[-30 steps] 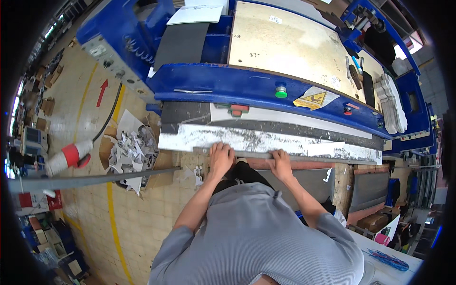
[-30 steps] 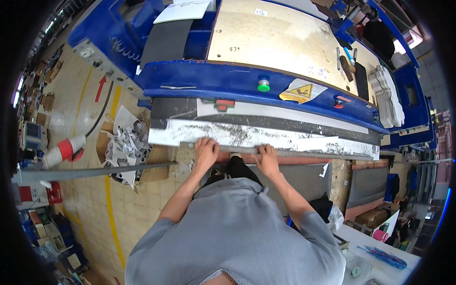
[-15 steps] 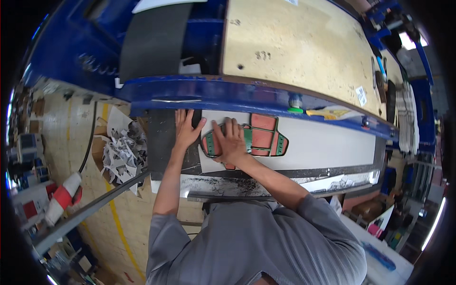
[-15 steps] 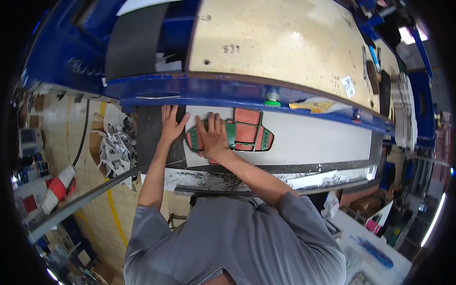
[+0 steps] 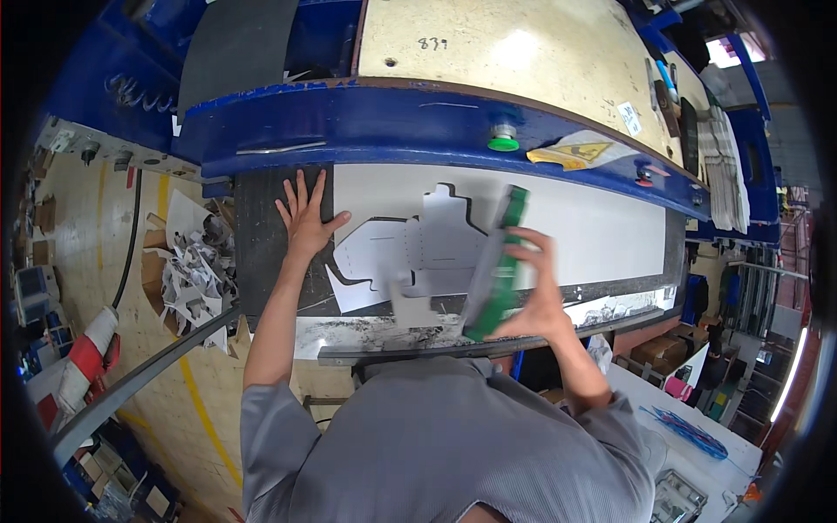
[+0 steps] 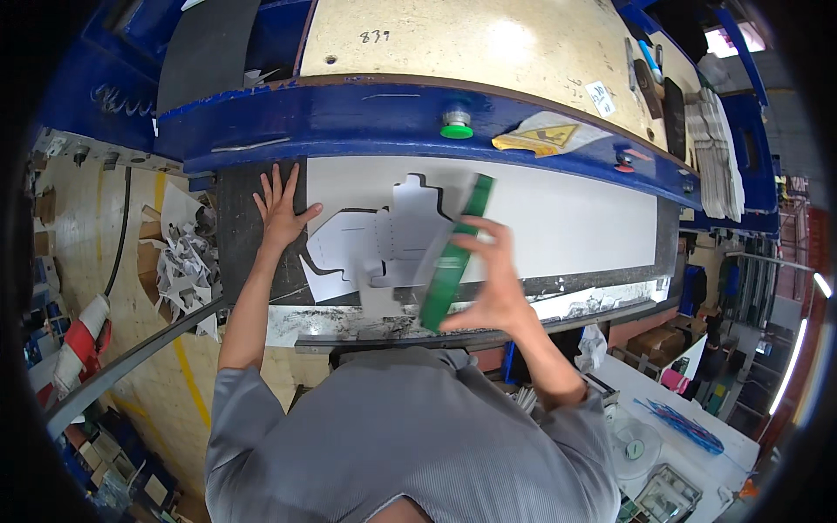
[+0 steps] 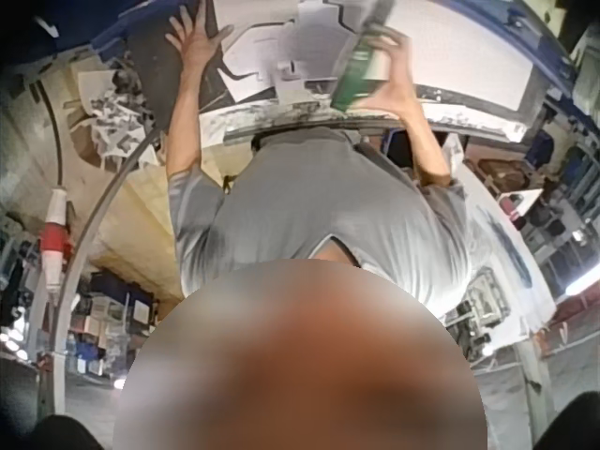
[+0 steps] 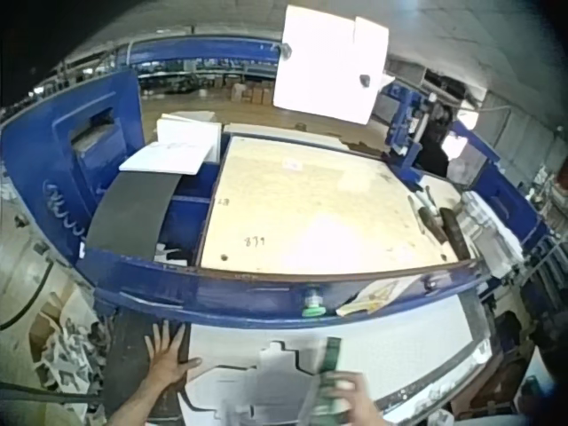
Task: Manually position and prepare material components for a die-cutting or pressing machine in a shoe factory.
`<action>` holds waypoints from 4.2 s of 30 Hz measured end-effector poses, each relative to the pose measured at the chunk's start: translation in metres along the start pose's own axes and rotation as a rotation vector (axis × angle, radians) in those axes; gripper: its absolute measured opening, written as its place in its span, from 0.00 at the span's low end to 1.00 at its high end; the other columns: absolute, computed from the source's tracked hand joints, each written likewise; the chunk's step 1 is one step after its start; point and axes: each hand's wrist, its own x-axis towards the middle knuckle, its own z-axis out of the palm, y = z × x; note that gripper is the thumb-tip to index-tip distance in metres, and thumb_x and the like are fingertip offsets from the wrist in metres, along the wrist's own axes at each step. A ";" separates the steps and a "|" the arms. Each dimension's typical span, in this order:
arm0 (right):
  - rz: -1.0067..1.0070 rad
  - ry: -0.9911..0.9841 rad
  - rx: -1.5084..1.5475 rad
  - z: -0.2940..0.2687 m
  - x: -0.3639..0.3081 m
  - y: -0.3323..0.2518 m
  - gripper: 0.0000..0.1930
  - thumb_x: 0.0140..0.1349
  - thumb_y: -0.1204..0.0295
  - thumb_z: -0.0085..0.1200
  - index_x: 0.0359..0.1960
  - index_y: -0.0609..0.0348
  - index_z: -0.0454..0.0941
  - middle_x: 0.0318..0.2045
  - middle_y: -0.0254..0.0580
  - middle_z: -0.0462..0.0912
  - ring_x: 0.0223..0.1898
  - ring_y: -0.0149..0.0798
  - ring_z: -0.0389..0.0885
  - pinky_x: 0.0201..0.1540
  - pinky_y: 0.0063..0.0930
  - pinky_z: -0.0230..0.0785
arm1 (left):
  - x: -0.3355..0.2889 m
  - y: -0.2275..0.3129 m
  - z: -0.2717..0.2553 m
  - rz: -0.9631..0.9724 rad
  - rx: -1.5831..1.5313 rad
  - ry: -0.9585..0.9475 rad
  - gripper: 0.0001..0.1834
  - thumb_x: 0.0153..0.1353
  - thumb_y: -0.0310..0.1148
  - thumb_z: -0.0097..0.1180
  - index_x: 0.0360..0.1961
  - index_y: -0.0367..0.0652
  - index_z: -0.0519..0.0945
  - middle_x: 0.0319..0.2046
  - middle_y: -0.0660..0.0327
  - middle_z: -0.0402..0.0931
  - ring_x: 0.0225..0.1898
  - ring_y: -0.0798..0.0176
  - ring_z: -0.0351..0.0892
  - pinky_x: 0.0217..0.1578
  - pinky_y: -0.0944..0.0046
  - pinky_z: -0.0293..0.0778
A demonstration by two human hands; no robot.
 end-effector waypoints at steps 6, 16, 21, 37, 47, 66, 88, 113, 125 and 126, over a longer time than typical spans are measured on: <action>0.532 1.120 0.640 -0.051 -0.089 0.073 0.39 0.49 0.52 0.65 0.57 0.58 0.60 0.51 0.45 0.69 0.49 0.43 0.73 0.52 0.36 0.67 | -0.023 0.045 -0.019 -0.028 0.062 0.145 0.35 0.55 0.42 0.60 0.65 0.54 0.64 0.66 0.48 0.56 0.67 0.40 0.51 0.65 0.37 0.39; 1.277 0.476 1.172 -0.124 -0.130 0.195 0.50 0.49 0.24 0.36 0.59 0.57 0.61 0.52 0.54 0.70 0.46 0.59 0.78 0.46 0.48 0.75 | -0.106 0.182 -0.045 0.041 -0.320 0.181 0.14 0.60 0.35 0.55 0.45 0.43 0.80 0.43 0.52 0.79 0.47 0.48 0.75 0.48 0.55 0.70; 1.282 0.281 1.249 -0.125 -0.147 0.228 0.47 0.53 0.26 0.32 0.62 0.52 0.53 0.54 0.56 0.69 0.46 0.54 0.77 0.50 0.48 0.73 | -0.088 0.291 -0.010 0.185 -0.621 0.042 0.17 0.59 0.33 0.58 0.49 0.42 0.77 0.46 0.55 0.78 0.52 0.53 0.73 0.52 0.59 0.68; 0.836 0.599 1.119 -0.088 -0.213 0.217 0.28 0.57 0.47 0.53 0.52 0.53 0.66 0.44 0.36 0.74 0.45 0.36 0.75 0.45 0.32 0.71 | -0.064 0.260 -0.015 -0.006 -0.338 -0.204 0.14 0.60 0.38 0.58 0.28 0.36 0.81 0.17 0.60 0.76 0.19 0.68 0.68 0.24 0.61 0.66; 1.343 0.077 1.327 -0.127 -0.137 0.197 0.40 0.56 0.33 0.36 0.61 0.50 0.62 0.57 0.48 0.67 0.55 0.53 0.72 0.49 0.47 0.74 | -0.180 0.194 0.038 -0.698 -1.487 0.394 0.15 0.61 0.38 0.59 0.39 0.37 0.75 0.36 0.58 0.78 0.33 0.62 0.80 0.31 0.64 0.76; 0.451 0.156 -0.390 -0.113 -0.175 0.241 0.47 0.35 0.63 0.74 0.57 0.64 0.60 0.53 0.56 0.64 0.54 0.54 0.64 0.54 0.42 0.62 | -0.163 0.193 0.053 -0.084 -0.203 0.176 0.29 0.48 0.44 0.67 0.52 0.48 0.76 0.61 0.48 0.63 0.62 0.44 0.59 0.59 0.47 0.58; 0.405 0.264 -0.326 -0.084 -0.117 0.307 0.50 0.21 0.55 0.77 0.56 0.50 0.72 0.39 0.35 0.70 0.47 0.42 0.67 0.51 0.39 0.57 | -0.054 0.247 0.118 0.221 -0.288 0.443 0.20 0.46 0.40 0.68 0.42 0.47 0.84 0.59 0.57 0.68 0.65 0.50 0.57 0.66 0.45 0.46; 0.472 0.220 -0.274 -0.080 -0.117 0.311 0.51 0.24 0.53 0.75 0.59 0.48 0.69 0.41 0.37 0.66 0.46 0.42 0.65 0.52 0.39 0.53 | -0.053 0.245 0.111 0.306 -0.180 0.414 0.17 0.50 0.41 0.64 0.40 0.45 0.85 0.54 0.68 0.75 0.62 0.56 0.62 0.64 0.49 0.51; 0.473 0.189 -0.295 -0.086 -0.114 0.312 0.53 0.24 0.52 0.75 0.60 0.50 0.67 0.42 0.38 0.66 0.47 0.42 0.64 0.52 0.38 0.52 | -0.045 0.249 0.111 0.313 -0.187 0.391 0.16 0.49 0.39 0.66 0.39 0.46 0.85 0.49 0.69 0.78 0.62 0.56 0.63 0.64 0.49 0.52; 0.482 0.172 -0.323 -0.087 -0.115 0.312 0.54 0.24 0.52 0.75 0.61 0.51 0.66 0.43 0.39 0.67 0.48 0.43 0.64 0.52 0.39 0.53 | -0.044 0.251 0.110 0.318 -0.187 0.393 0.16 0.49 0.39 0.66 0.39 0.46 0.85 0.49 0.69 0.78 0.61 0.56 0.64 0.64 0.49 0.52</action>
